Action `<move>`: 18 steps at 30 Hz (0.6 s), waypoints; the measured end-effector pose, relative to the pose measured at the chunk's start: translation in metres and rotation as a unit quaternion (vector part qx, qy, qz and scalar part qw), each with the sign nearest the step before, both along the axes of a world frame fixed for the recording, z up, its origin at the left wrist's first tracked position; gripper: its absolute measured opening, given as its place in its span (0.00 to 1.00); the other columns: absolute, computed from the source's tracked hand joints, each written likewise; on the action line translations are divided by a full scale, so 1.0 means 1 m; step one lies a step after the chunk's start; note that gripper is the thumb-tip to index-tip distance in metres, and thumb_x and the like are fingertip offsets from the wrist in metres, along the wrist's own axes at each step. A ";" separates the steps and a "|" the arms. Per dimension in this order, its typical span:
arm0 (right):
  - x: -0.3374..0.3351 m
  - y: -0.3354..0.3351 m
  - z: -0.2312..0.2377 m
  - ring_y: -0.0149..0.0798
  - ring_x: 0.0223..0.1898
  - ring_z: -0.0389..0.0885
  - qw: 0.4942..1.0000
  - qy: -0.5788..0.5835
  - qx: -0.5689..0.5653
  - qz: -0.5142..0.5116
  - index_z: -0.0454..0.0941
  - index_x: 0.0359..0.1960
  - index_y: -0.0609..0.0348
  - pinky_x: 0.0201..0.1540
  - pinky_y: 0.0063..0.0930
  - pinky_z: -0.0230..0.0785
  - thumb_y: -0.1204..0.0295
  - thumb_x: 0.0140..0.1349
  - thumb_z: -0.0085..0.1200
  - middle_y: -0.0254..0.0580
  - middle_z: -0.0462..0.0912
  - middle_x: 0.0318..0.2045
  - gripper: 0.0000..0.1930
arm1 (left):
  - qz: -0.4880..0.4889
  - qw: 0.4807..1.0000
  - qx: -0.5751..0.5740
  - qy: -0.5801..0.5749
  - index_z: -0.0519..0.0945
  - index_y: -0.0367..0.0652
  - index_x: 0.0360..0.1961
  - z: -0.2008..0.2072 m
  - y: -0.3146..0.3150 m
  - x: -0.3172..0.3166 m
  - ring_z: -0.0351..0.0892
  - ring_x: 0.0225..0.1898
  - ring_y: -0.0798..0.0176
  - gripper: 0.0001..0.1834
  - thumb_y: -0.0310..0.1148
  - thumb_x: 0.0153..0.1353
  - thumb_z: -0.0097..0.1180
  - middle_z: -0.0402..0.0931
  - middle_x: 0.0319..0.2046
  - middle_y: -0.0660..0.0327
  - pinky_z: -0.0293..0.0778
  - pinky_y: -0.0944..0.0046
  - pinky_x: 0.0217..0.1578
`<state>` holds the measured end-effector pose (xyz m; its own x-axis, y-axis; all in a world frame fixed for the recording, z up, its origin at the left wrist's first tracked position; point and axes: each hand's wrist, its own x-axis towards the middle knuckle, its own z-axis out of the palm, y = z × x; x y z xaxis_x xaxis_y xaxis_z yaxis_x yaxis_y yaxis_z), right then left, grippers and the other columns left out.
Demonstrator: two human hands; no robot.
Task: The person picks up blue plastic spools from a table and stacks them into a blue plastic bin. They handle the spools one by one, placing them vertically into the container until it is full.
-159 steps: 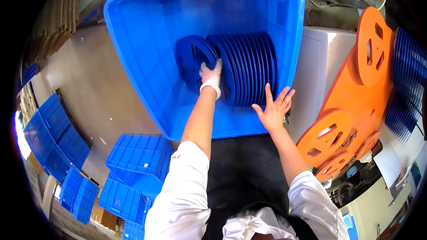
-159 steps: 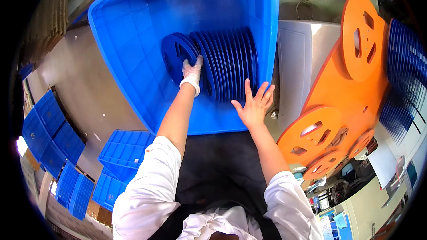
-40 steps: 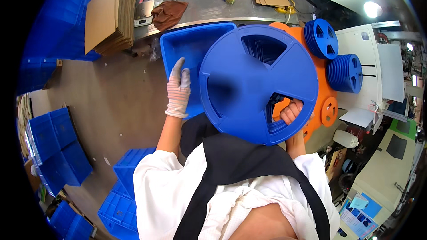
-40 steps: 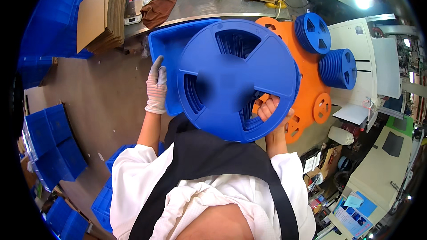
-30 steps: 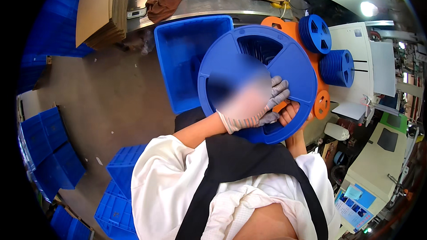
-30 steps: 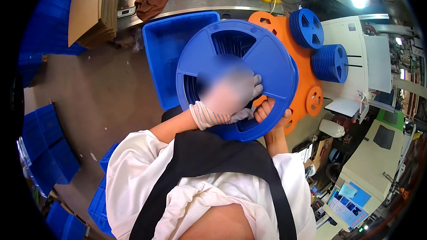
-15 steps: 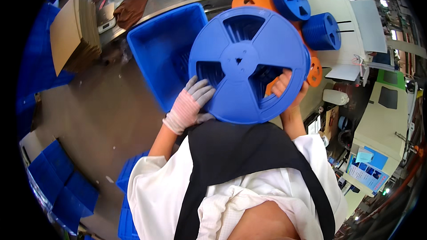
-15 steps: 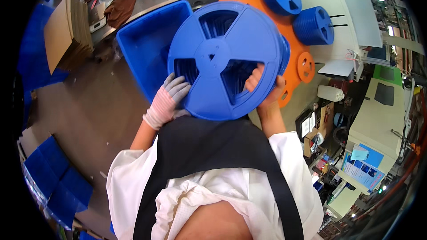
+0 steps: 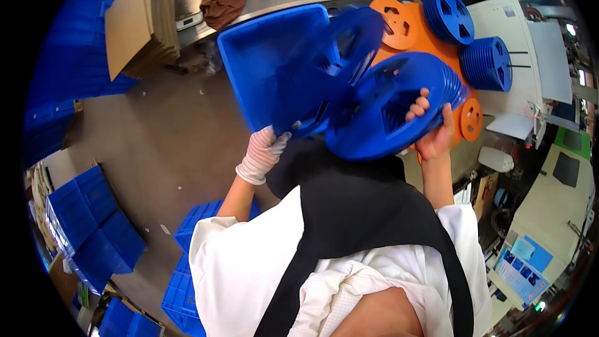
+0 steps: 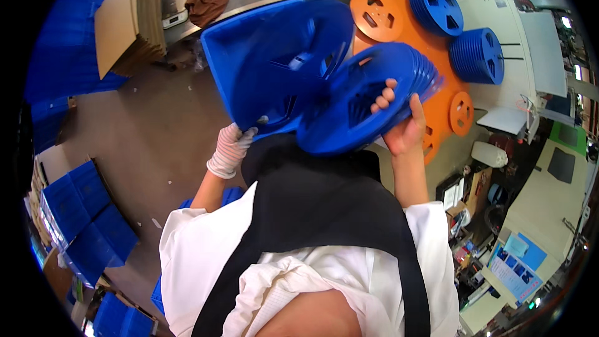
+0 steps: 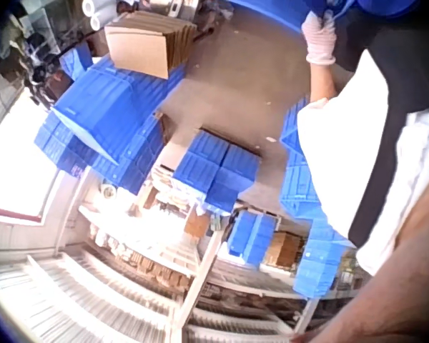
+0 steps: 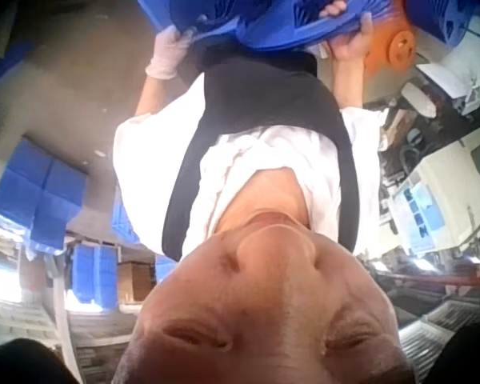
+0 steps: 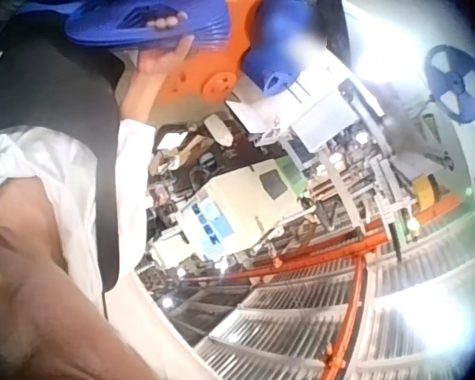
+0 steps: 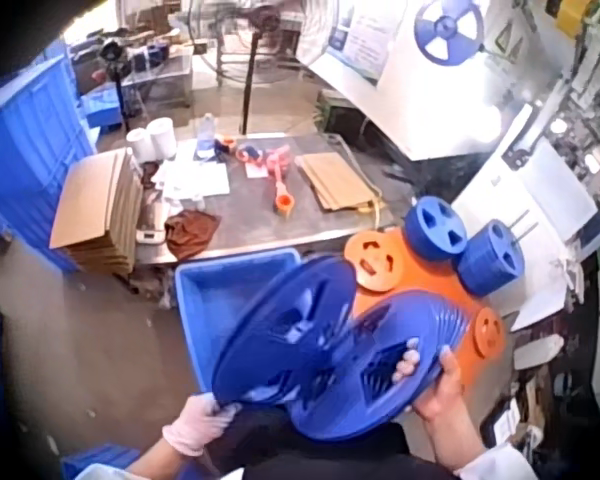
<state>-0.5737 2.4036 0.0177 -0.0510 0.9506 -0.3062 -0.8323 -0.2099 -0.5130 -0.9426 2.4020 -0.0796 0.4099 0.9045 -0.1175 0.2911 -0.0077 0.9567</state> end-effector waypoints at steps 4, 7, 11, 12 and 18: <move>0.008 -0.022 -0.007 0.33 0.32 0.66 0.999 -0.026 -0.033 -0.026 0.69 0.50 0.60 0.45 0.33 0.64 0.56 0.63 0.54 0.33 0.67 0.30 0.22 | 0.203 0.862 -0.289 -0.365 0.77 0.43 0.52 -0.003 -0.006 -0.015 0.82 0.47 0.56 0.15 0.27 0.64 0.57 0.81 0.44 0.57 0.81 0.57 0.45; 0.016 -0.036 -0.006 0.33 0.31 0.67 0.999 -0.021 -0.039 -0.029 0.71 0.48 0.59 0.44 0.33 0.65 0.60 0.61 0.53 0.33 0.69 0.28 0.19 | 0.247 0.796 -0.324 -0.448 0.75 0.41 0.50 -0.012 -0.012 -0.022 0.81 0.48 0.53 0.18 0.32 0.60 0.64 0.79 0.43 0.57 0.83 0.55 0.48; 0.016 -0.037 -0.008 0.34 0.32 0.69 0.999 -0.027 -0.032 -0.030 0.70 0.48 0.60 0.44 0.34 0.67 0.61 0.60 0.53 0.35 0.70 0.29 0.19 | 0.256 0.778 -0.322 -0.475 0.76 0.40 0.49 -0.025 -0.023 -0.026 0.82 0.48 0.51 0.17 0.33 0.61 0.63 0.80 0.44 0.55 0.84 0.52 0.47; 0.016 -0.037 -0.009 0.34 0.32 0.69 0.999 -0.026 -0.031 -0.030 0.70 0.48 0.60 0.44 0.34 0.67 0.61 0.60 0.52 0.35 0.70 0.29 0.20 | 0.257 0.775 -0.326 -0.477 0.76 0.40 0.49 -0.026 -0.024 -0.027 0.82 0.49 0.51 0.17 0.33 0.61 0.63 0.80 0.44 0.55 0.84 0.52 0.47; 0.020 -0.038 -0.012 0.32 0.32 0.67 0.999 -0.024 -0.033 -0.025 0.67 0.49 0.60 0.45 0.32 0.66 0.62 0.61 0.54 0.33 0.67 0.30 0.20 | 0.280 0.770 -0.338 -0.464 0.75 0.38 0.52 -0.034 -0.029 -0.028 0.81 0.50 0.50 0.19 0.32 0.61 0.63 0.80 0.45 0.53 0.83 0.51 0.48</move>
<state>-0.5539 2.3654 0.0056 0.0120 0.9290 -0.3699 -0.8176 -0.2039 -0.5385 -0.9708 2.3732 -0.1133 0.1680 0.8308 -0.5306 -0.7428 0.4606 0.4860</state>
